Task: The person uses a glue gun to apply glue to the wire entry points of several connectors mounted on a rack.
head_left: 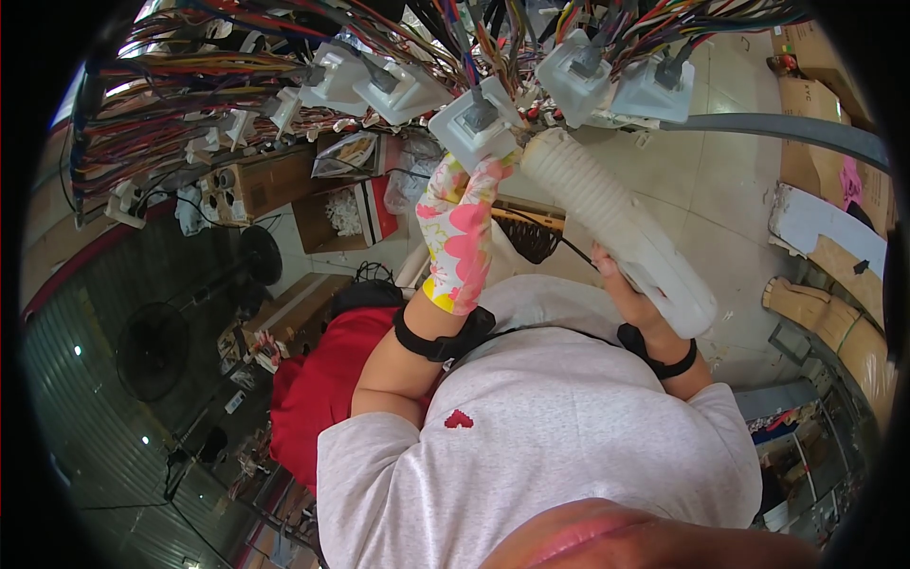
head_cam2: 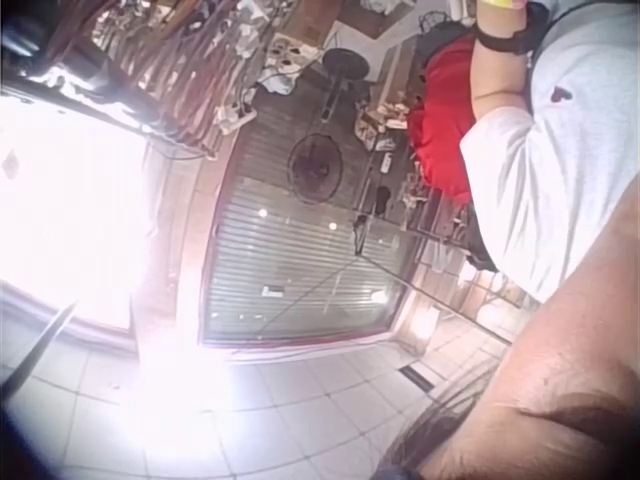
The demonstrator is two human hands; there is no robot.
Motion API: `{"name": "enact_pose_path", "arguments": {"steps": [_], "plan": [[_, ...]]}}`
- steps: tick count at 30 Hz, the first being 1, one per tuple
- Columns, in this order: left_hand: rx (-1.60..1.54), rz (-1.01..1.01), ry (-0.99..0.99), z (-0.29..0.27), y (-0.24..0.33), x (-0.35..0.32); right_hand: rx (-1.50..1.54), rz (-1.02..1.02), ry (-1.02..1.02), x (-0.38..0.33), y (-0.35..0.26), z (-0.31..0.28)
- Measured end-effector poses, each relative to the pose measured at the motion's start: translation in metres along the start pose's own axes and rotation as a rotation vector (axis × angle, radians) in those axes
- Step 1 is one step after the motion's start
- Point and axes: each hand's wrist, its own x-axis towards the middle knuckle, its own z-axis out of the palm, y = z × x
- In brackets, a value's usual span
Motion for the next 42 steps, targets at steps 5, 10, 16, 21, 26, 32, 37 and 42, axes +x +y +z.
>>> {"name": "enact_pose_path", "arguments": {"steps": [5, 10, 16, 21, 26, 32, 37, 42], "plan": [[0.005, -0.029, 0.023, 0.002, 0.004, -0.002, 0.047, 0.020, -0.004, 0.005, -0.008, -0.002], [0.032, 0.010, 0.008, 0.003, 0.004, -0.003, -0.045, -0.009, 0.013, 0.000, -0.004, -0.002], [-0.010, -0.010, -0.013, 0.002, 0.003, -0.002, -0.018, -0.003, -0.003, 0.000, -0.003, -0.002], [-0.048, -0.020, 0.003, 0.005, 0.006, -0.004, -0.135, -0.049, -0.024, -0.002, -0.003, -0.003], [-0.046, -0.031, -0.024, 0.003, 0.005, -0.002, -0.002, 0.011, -0.011, -0.002, -0.003, -0.003], [-0.050, -0.053, -0.045, -0.001, 0.004, 0.001, -0.057, -0.018, -0.032, 0.000, -0.009, -0.006], [-0.281, -0.145, -0.090, -0.008, -0.009, 0.003, 0.032, -0.008, -0.077, 0.000, -0.011, -0.008], [-0.418, -0.283, -0.043, -0.004, -0.001, -0.001, 0.040, -0.097, 0.021, 0.005, -0.009, -0.004]]}}
